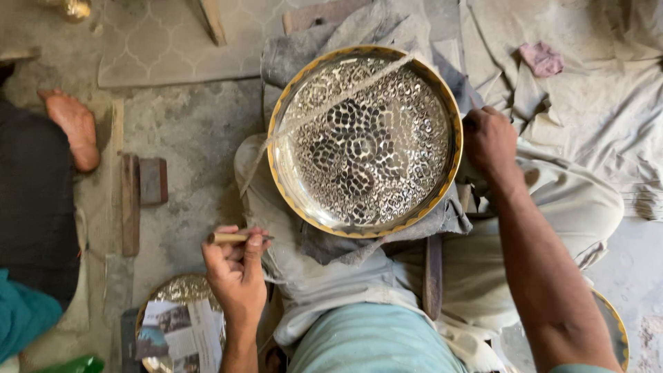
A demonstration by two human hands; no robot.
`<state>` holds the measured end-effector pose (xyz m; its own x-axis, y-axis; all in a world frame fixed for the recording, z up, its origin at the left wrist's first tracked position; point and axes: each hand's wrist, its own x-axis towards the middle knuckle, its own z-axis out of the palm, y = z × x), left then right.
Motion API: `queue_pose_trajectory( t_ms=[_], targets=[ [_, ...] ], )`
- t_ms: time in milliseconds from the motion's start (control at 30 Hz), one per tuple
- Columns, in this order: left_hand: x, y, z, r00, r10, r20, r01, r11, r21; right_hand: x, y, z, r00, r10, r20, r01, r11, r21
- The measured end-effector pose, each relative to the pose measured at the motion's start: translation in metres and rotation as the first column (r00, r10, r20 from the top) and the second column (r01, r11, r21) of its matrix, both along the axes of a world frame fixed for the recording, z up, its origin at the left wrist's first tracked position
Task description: The person sits on the floor and uses a wooden mallet and a small metal punch to hammer a decorative pattern into a brass tray. They repeatedly strike the punch to create a textured surface across the tray.
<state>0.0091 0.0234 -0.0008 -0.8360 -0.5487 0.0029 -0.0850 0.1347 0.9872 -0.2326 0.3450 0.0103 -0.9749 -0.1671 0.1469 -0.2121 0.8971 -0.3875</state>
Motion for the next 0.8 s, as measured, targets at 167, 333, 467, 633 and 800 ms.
queue_pose_trajectory(
  t_ms=[167, 333, 467, 633, 800],
  targets=[
    [-0.007, 0.003, 0.008, 0.999, 0.05, -0.001, -0.05, 0.998, -0.044, 0.014, 0.019, -0.011, 0.996, -0.025, -0.091, -0.001, 0.963, -0.271],
    [-0.024, 0.018, 0.003, 1.0, 0.011, -0.025, -0.011, 1.0, -0.019, 0.065, 0.021, -0.041, 0.896, -0.302, 0.324, 0.443, 0.636, -0.632],
    [-0.038, 0.034, 0.004, 0.999, -0.036, -0.03, 0.038, 0.997, 0.066, 0.107, 0.007, -0.065, 0.903, -0.12, 0.413, 0.376, 0.687, -0.622],
    [-0.073, 0.043, 0.008, 0.919, -0.324, 0.225, 0.389, 0.651, -0.652, 0.117, 0.004, -0.079, 0.857, -0.188, 0.48, 0.426, 0.784, -0.452],
    [-0.146, 0.086, -0.007, 0.742, -0.542, 0.394, 0.557, 0.172, -0.813, 0.096, 0.007, -0.082, 0.873, -0.043, 0.486, 0.353, 0.744, -0.568]
  ],
)
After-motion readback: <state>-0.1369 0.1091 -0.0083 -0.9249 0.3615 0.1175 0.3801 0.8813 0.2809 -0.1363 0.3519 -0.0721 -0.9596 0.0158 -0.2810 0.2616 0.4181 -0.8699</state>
